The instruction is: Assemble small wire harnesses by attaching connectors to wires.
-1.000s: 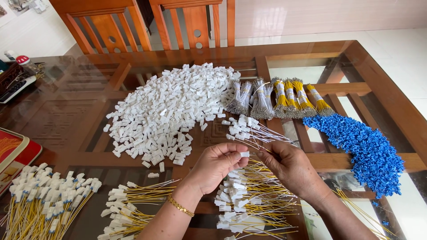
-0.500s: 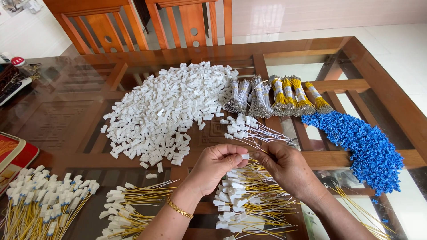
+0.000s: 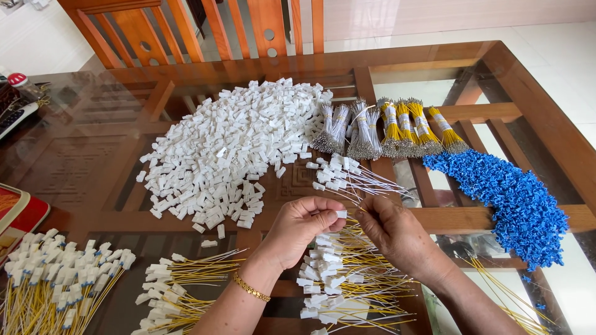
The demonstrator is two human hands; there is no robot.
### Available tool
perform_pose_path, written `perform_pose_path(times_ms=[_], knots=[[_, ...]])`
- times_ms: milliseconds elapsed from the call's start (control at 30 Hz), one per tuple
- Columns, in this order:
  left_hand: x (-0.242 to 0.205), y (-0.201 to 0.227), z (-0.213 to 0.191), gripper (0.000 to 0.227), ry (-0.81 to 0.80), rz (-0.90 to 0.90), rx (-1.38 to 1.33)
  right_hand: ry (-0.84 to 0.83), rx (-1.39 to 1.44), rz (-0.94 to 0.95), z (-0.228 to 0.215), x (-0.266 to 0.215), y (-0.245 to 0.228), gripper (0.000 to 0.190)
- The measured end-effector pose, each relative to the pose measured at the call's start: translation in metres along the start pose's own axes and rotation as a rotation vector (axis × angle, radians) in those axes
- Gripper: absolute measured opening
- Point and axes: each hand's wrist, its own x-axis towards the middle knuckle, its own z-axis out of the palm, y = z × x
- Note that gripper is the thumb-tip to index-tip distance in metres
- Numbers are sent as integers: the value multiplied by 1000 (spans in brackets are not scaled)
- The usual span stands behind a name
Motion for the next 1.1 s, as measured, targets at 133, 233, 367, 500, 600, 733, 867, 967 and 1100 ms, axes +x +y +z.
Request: perform_pose_path(times_ms=[133, 233, 367, 500, 600, 733, 867, 967, 1100], knots=[[0, 0, 0, 17, 0, -8, 1, -28, 48, 29, 0, 1, -1, 8], [2, 0, -2, 16, 14, -11, -26, -35, -25, -28, -1, 3, -3, 8], [3, -2, 4, 18, -12, 51, 137, -3, -92, -57, 1, 3, -3, 10], [-2, -5, 8, 15, -26, 86, 200, -40, -112, -38, 5, 0, -2, 16], [-7, -7, 4, 17, -21, 82, 198, -22, -111, -92, 10, 0, 3, 14], [-8, 16, 3, 17, 29, 43, 646, -243, -172, 88, -2, 8, 10, 18], [12, 34, -3, 18, -64, 196, 950, 165, 214, -181, -8, 18, 38, 13], [49, 20, -24, 22, 32, 200, 1262, 242, 342, -91, -6, 25, 51, 12], [85, -5, -51, 29, 66, 217, 1563, 190, 497, 33, -6, 28, 48, 29]])
